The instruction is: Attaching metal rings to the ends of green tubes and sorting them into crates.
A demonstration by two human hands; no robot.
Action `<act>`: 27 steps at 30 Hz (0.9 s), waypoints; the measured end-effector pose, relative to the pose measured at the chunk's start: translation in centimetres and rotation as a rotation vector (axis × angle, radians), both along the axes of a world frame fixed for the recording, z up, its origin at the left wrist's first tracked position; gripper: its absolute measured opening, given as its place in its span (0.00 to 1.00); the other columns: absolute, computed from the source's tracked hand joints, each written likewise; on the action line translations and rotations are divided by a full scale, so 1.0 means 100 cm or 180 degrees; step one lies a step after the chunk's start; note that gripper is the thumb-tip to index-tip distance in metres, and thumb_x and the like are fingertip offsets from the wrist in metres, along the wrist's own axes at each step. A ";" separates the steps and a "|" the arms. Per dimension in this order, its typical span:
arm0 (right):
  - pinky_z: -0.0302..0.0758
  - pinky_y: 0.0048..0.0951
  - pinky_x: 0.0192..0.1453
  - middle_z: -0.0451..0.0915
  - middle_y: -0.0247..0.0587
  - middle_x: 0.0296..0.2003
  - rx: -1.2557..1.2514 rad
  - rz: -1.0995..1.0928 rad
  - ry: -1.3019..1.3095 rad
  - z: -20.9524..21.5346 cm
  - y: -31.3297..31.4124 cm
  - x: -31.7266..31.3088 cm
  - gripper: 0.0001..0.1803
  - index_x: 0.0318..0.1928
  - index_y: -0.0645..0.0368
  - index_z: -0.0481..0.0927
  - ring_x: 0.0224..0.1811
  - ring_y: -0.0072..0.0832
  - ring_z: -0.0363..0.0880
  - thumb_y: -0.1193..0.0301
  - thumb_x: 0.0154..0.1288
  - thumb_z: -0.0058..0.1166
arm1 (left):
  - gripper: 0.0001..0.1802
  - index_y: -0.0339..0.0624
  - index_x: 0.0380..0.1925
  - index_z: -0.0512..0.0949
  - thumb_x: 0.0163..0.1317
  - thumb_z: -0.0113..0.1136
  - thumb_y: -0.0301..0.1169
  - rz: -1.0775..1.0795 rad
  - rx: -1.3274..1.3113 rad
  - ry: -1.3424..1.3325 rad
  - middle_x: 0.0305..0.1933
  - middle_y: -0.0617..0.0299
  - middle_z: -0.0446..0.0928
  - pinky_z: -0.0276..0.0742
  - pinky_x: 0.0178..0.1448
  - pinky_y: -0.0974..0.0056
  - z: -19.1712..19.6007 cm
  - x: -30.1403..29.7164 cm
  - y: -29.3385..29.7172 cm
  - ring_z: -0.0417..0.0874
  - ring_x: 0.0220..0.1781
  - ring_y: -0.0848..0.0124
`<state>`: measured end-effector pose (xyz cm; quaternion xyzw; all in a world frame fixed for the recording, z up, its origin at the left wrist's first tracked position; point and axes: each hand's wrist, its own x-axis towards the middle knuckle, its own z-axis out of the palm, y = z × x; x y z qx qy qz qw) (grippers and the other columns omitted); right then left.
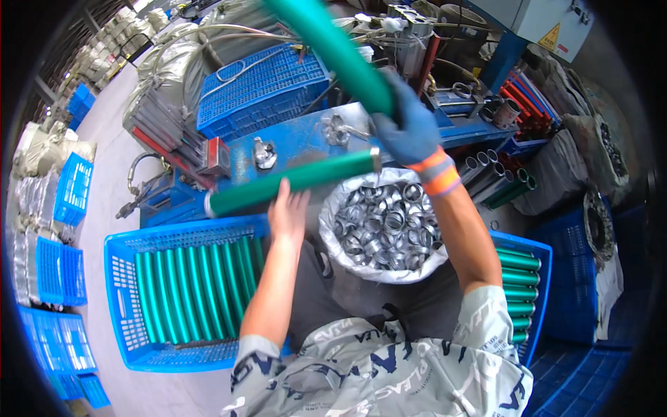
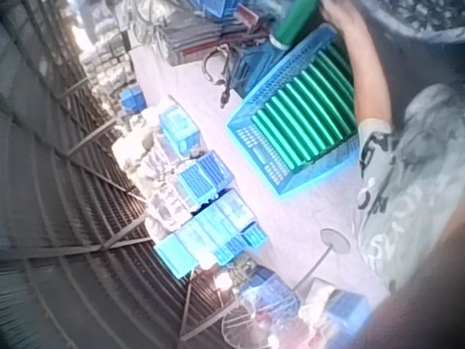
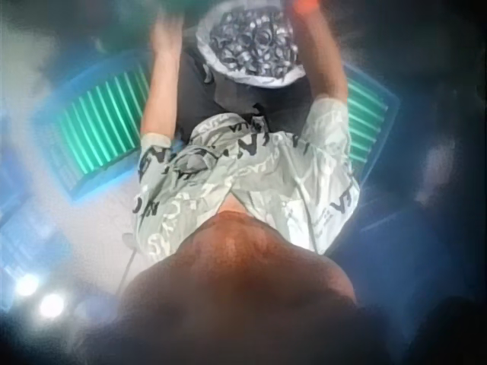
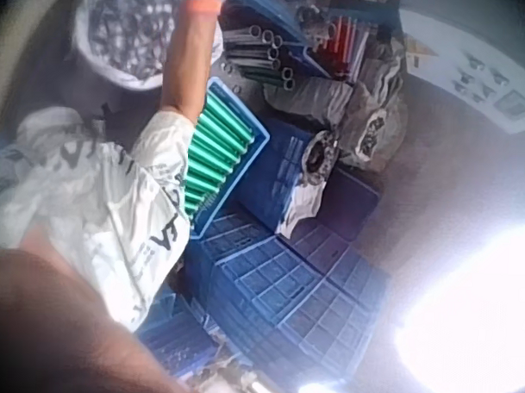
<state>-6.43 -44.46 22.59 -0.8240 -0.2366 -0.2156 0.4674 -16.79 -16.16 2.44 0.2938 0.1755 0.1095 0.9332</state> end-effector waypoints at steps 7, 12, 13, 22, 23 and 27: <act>0.86 0.40 0.68 0.83 0.53 0.68 0.2756 0.0189 0.0611 -0.058 -0.143 -0.154 0.45 0.84 0.69 0.64 0.63 0.40 0.88 0.65 0.70 0.61 | 0.34 0.32 0.71 0.76 0.75 0.80 0.39 0.0208 0.0276 0.0334 0.73 0.44 0.79 0.85 0.78 0.38 -0.011 0.195 -0.013 0.83 0.75 0.45; 0.90 0.41 0.60 0.87 0.56 0.59 0.2939 -0.0211 0.0814 -0.084 -0.182 -0.242 0.47 0.80 0.69 0.68 0.53 0.40 0.91 0.55 0.69 0.67 | 0.35 0.32 0.70 0.77 0.75 0.79 0.44 0.0237 0.0303 0.0577 0.71 0.39 0.81 0.84 0.79 0.38 -0.047 0.228 0.004 0.85 0.74 0.43; 0.90 0.40 0.58 0.87 0.56 0.58 0.2941 -0.0270 0.0903 -0.089 -0.188 -0.252 0.47 0.79 0.69 0.69 0.52 0.40 0.92 0.53 0.69 0.69 | 0.35 0.34 0.69 0.78 0.76 0.77 0.49 0.0215 0.0448 0.0643 0.70 0.38 0.82 0.84 0.79 0.40 -0.049 0.229 0.002 0.86 0.73 0.45; 0.92 0.39 0.50 0.86 0.60 0.56 0.3209 -0.0103 0.1090 -0.096 -0.170 -0.271 0.46 0.73 0.69 0.73 0.48 0.41 0.92 0.47 0.69 0.72 | 0.47 0.35 0.77 0.72 0.75 0.74 0.61 -0.0254 0.0650 0.0826 0.75 0.27 0.78 0.76 0.83 0.33 -0.039 0.221 0.004 0.80 0.80 0.36; 0.92 0.39 0.50 0.86 0.60 0.56 0.3207 -0.0112 0.1074 -0.098 -0.170 -0.272 0.46 0.73 0.69 0.73 0.48 0.41 0.92 0.47 0.69 0.72 | 0.47 0.36 0.77 0.72 0.75 0.74 0.61 -0.0258 0.0688 0.0814 0.75 0.28 0.78 0.75 0.84 0.33 -0.038 0.220 -0.001 0.80 0.80 0.36; 0.91 0.39 0.51 0.87 0.57 0.55 0.3321 -0.0219 0.1394 -0.103 -0.158 -0.273 0.47 0.74 0.69 0.74 0.47 0.40 0.92 0.45 0.68 0.74 | 0.50 0.36 0.80 0.69 0.75 0.73 0.63 -0.0357 0.0748 0.0793 0.78 0.30 0.75 0.73 0.86 0.35 -0.042 0.221 0.018 0.78 0.82 0.38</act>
